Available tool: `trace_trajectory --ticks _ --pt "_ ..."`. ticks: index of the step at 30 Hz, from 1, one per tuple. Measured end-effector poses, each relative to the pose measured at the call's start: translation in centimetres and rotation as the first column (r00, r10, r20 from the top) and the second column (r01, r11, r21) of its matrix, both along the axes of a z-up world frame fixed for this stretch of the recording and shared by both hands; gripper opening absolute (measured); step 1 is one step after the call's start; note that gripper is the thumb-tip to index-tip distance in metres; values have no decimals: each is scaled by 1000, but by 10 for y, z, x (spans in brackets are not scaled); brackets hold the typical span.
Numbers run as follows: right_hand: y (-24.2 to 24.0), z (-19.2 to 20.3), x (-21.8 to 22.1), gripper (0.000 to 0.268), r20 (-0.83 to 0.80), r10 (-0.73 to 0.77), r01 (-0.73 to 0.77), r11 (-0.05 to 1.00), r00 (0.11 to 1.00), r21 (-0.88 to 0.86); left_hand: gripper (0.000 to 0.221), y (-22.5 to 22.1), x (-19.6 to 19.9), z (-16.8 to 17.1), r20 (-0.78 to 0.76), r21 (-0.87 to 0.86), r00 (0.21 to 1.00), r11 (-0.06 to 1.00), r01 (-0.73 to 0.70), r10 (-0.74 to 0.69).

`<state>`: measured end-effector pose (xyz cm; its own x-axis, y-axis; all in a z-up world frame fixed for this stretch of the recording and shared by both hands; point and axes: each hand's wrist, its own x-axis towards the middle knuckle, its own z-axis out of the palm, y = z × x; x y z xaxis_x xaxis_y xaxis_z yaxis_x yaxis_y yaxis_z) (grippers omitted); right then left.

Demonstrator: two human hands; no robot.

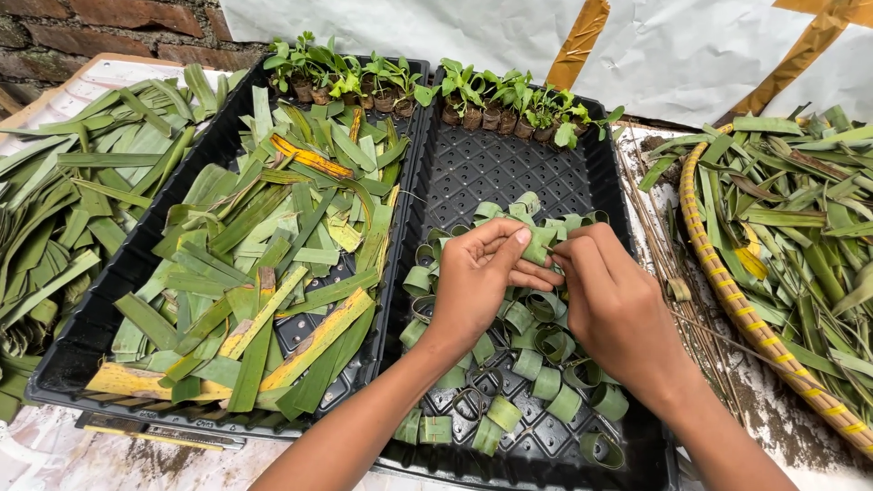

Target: A person is seen folding long, thin green leaves into small cylindrical pots, which are then placed into a seedling tray.

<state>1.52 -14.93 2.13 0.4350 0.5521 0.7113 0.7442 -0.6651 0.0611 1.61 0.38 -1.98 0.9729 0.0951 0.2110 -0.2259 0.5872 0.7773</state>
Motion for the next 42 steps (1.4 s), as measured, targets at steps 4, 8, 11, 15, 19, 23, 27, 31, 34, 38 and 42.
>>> trace_trajectory --ticks 4,8,11,15,19,23,27,31,34,38,42 --pt "-3 -11 1 13 68 -34 38 998 997 -58 18 -3 -2 -2 -8 -11 1000 1000 -10 9" --pt "-3 -6 -2 13 73 -105 110 992 992 -67 18 -6 -2 -3 -32 -46 999 999 14 -16" --pt "-1 4 -7 11 -45 -107 107 994 993 0 19 -5 -2 -4 -24 -52 1000 999 16 -17" --pt "0 9 -3 11 -267 18 23 988 964 150 17 -6 0 -9 10 60 1000 998 1 -1" --pt "1 14 -1 9 -314 58 5 981 948 196 14 -3 -11 6 56 279 996 957 -76 63" --pt "0 13 1 10 -412 97 21 961 906 274 8 0 -17 14 159 436 977 878 -197 141" --pt "0 14 2 8 -512 156 52 928 845 368 3 1 -23 22 320 513 926 786 -346 200" --pt "-1 12 3 9 -610 279 70 872 742 484 3 -1 -21 16 406 546 890 725 -420 209" --pt "-1 15 3 11 -628 275 79 876 728 475 2 -2 -20 14 475 561 856 678 -474 206" --pt "2 11 2 11 -601 279 73 867 749 493 3 -4 -21 12 508 534 832 676 -508 224" --pt "6 11 -2 10 -545 275 52 859 792 509 3 -5 -23 11 567 523 778 611 -594 270"
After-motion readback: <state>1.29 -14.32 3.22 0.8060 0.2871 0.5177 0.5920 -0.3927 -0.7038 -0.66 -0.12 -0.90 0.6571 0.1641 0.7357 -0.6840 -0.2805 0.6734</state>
